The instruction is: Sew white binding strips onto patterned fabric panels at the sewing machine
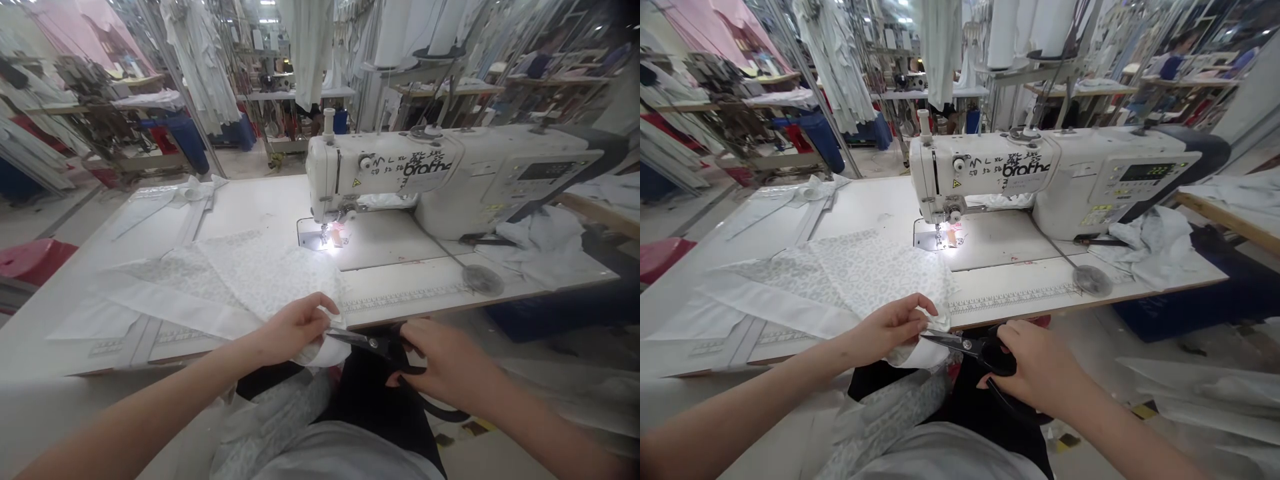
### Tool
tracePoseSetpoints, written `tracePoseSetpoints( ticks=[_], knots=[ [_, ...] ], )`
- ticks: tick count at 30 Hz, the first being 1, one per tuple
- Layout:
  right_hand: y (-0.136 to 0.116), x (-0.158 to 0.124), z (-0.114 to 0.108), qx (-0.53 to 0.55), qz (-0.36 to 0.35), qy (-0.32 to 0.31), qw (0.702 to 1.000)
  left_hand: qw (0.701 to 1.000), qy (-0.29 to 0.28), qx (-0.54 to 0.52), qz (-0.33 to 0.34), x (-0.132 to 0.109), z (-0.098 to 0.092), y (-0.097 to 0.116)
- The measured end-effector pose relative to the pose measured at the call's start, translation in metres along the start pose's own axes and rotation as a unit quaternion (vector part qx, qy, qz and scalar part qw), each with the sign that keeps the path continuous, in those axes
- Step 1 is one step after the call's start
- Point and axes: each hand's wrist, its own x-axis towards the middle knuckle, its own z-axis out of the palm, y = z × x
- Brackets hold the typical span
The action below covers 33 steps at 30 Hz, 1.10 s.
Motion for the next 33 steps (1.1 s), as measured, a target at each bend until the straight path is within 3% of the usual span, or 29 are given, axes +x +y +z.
tracePoseSetpoints(
  ticks=[5,9,12,16,19,21,23,25,27,28,31,32,33],
  knots=[
    [0.002,-0.002,0.008,0.056,0.029,-0.008,0.998,1.0,-0.022,-0.012,-0.018,-0.005,-0.005,0.007],
    [0.024,0.012,0.004,0.076,0.141,0.03,0.987,0.998,-0.055,-0.009,-0.019,-0.01,-0.013,0.008],
    [0.057,0.037,-0.006,0.031,0.203,0.076,0.976,0.997,0.009,0.072,0.008,-0.011,-0.016,0.004],
    [0.08,0.063,-0.012,-0.017,0.17,0.167,0.971,0.968,0.129,0.209,0.06,-0.008,-0.016,-0.004],
    [0.049,0.067,-0.003,0.02,0.095,0.221,0.97,0.95,0.14,0.246,0.128,-0.008,-0.015,-0.008],
    [0.012,0.066,0.007,0.139,0.011,0.197,0.97,0.945,0.139,0.242,0.172,-0.008,-0.013,-0.009],
    [-0.024,0.065,0.017,0.327,-0.054,0.146,0.932,0.946,0.131,0.23,0.189,-0.008,-0.009,-0.01],
    [-0.048,0.066,0.024,0.464,-0.06,0.131,0.874,0.94,0.138,0.241,0.197,-0.009,-0.006,-0.009],
    [-0.059,0.066,0.028,0.539,-0.032,0.118,0.833,0.908,0.183,0.289,0.241,-0.01,-0.005,-0.007],
    [-0.06,0.066,0.029,0.566,-0.02,0.099,0.818,0.874,0.216,0.328,0.287,-0.011,-0.005,-0.006],
    [-0.059,0.062,0.031,0.63,-0.009,0.036,0.776,0.717,0.278,0.453,0.451,-0.012,-0.006,-0.001],
    [-0.058,0.061,0.032,0.639,-0.005,0.037,0.769,0.684,0.271,0.477,0.482,-0.011,-0.006,0.001],
    [-0.058,0.059,0.033,0.639,0.001,0.053,0.767,0.68,0.253,0.482,0.491,-0.009,-0.006,0.003]
  ],
)
